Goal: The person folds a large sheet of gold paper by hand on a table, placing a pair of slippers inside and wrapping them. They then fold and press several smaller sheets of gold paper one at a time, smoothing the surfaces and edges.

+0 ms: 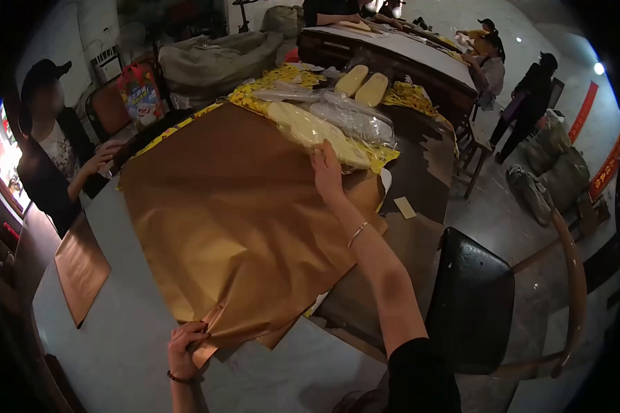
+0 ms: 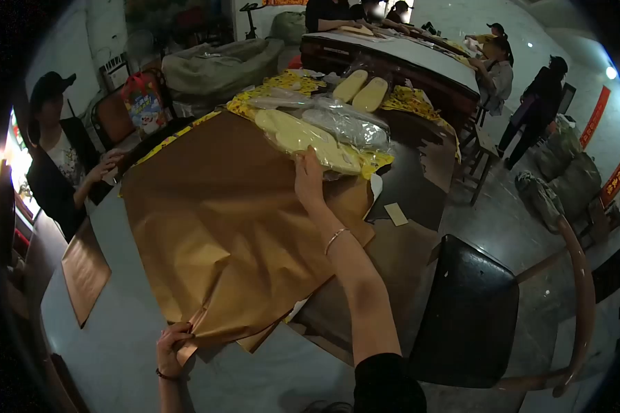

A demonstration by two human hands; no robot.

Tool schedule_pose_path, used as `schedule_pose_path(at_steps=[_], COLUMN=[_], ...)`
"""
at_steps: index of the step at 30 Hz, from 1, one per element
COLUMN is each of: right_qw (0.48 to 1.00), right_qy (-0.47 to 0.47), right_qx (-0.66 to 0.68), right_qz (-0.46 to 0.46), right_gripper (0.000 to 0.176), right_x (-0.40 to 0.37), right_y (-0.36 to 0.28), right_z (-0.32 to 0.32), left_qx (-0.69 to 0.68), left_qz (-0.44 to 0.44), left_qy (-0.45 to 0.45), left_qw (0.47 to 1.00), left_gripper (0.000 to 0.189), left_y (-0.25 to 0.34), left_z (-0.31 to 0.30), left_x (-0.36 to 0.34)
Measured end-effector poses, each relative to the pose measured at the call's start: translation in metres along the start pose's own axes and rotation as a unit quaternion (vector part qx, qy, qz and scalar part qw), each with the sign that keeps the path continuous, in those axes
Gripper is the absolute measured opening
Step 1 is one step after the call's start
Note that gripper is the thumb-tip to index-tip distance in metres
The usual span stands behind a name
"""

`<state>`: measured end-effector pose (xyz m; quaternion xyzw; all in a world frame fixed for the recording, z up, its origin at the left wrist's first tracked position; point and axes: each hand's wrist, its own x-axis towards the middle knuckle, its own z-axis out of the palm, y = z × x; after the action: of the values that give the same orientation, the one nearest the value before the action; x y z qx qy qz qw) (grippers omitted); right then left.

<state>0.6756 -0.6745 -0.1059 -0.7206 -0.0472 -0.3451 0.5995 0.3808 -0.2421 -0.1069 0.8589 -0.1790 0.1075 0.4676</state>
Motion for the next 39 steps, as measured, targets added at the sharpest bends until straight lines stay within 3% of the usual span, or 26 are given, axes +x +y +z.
schedule_pose_path(at_steps=[2, 3, 5, 6, 8, 9, 11, 12, 14, 15, 19, 21, 23, 25, 26, 28, 30, 31, 33, 34, 35, 36, 37, 39], right_qw=[0.990, 0.990, 0.919, 0.918, 0.926, 0.925, 0.858, 0.858, 0.778, 0.779, 0.737, 0.731, 0.721, 0.675, 0.672, 0.763, 0.878, 0.880, 0.923, 0.925, 0.824, 0.875, 0.875, 0.809], right_qy=[0.093, 0.095, 0.132, 0.132, -0.023, -0.024, -0.129, -0.130, -0.122, -0.123, 0.048, 0.049, 0.053, 0.036, 0.040, 0.079, 0.087, 0.081, 0.075, 0.061, -0.247, -0.009, -0.024, 0.051], right_qx=[-0.087, -0.087, -0.293, -0.296, -0.340, -0.341, -0.487, -0.487, -0.599, -0.598, -0.609, -0.613, -0.620, -0.644, -0.646, -0.573, -0.444, -0.441, -0.278, -0.269, -0.470, -0.403, -0.399, -0.523], right_qz=[-0.060, -0.062, -0.227, -0.227, -0.164, -0.166, -0.102, -0.103, 0.142, 0.143, 0.289, 0.296, 0.305, 0.359, 0.361, 0.289, 0.158, 0.155, 0.257, 0.261, 0.197, 0.269, 0.273, 0.262], right_gripper=[0.020, 0.020, 0.022, 0.022, 0.020, 0.020, 0.025, 0.025, 0.028, 0.028, 0.028, 0.025, 0.024, 0.034, 0.034, 0.058, 0.082, 0.082, 0.092, 0.092, 0.089, 0.082, 0.082, 0.076], right_x=[-0.015, -0.020, -0.031, -0.040, -0.058, -0.065, -0.070, -0.065, -0.052, -0.045, -0.038, -0.051, -0.056, -0.054, -0.054, -0.046, -0.013, 0.003, 0.031, 0.051, 0.070, 0.045, 0.028, 0.004], right_y=[-0.020, -0.035, -0.060, -0.066, -0.072, -0.061, -0.028, -0.032, -0.048, -0.040, -0.018, -0.003, -0.004, -0.029, -0.027, -0.003, 0.057, 0.038, 0.004, 0.061, 0.123, 0.093, 0.055, -0.021], right_z=[-0.018, -0.032, -0.071, -0.089, -0.126, -0.148, -0.187, -0.194, -0.202, -0.211, -0.255, -0.289, -0.298, -0.282, -0.276, -0.265, -0.268, -0.255, -0.223, -0.258, -0.287, -0.252, -0.224, -0.181], left_qx=[0.007, 0.014, 0.003, -0.010, 0.001, 0.014, 0.017, 0.024, 0.006, -0.013, -0.038, 0.001, -0.013, -0.028, -0.039, -0.048, 0.018, 0.022, -0.060, -0.050, -0.023, 0.003, 0.009, -0.033], left_qz=[0.000, -0.002, -0.006, -0.012, 0.000, 0.011, 0.021, 0.029, -0.003, -0.033, -0.020, 0.011, -0.008, -0.023, -0.032, -0.040, 0.023, 0.019, -0.031, -0.042, -0.009, 0.025, 0.011, -0.009], left_qy=[0.000, 0.001, 0.002, 0.001, 0.000, 0.003, 0.009, 0.013, 0.000, -0.010, 0.001, -0.034, -0.014, 0.001, 0.000, 0.001, -0.018, -0.012, -0.017, -0.009, -0.011, -0.017, -0.014, -0.034], left_qw=[1.000, 1.000, 1.000, 1.000, 1.000, 1.000, 1.000, 0.999, 1.000, 0.999, 0.999, 0.999, 1.000, 0.999, 0.999, 0.998, 0.999, 1.000, 0.998, 0.998, 1.000, 1.000, 1.000, 0.999], left_gripper=[0.013, 0.013, 0.012, 0.012, 0.012, 0.013, 0.014, 0.015, 0.016, 0.017, 0.019, 0.016, 0.021, 0.026, 0.025, 0.025, 0.022, 0.022, 0.020, 0.020, 0.020, 0.020, 0.020, 0.020], left_y=[0.000, -0.001, 0.000, 0.000, -0.002, -0.002, 0.004, 0.007, -0.002, -0.007, -0.013, -0.011, 0.001, 0.005, 0.003, 0.000, -0.002, -0.005, -0.015, -0.015, -0.011, -0.009, -0.010, -0.013], left_z=[0.001, 0.001, 0.002, 0.003, 0.002, 0.002, 0.004, 0.004, 0.001, 0.001, 0.001, -0.002, 0.000, 0.003, 0.003, 0.002, 0.000, 0.002, 0.001, 0.000, 0.001, 0.000, -0.001, -0.003], left_x=[-0.001, -0.001, 0.000, 0.000, -0.001, -0.002, 0.000, 0.000, -0.003, -0.003, -0.004, -0.002, 0.001, 0.001, 0.000, 0.003, 0.004, 0.003, -0.002, -0.001, 0.001, 0.002, 0.000, 0.001])
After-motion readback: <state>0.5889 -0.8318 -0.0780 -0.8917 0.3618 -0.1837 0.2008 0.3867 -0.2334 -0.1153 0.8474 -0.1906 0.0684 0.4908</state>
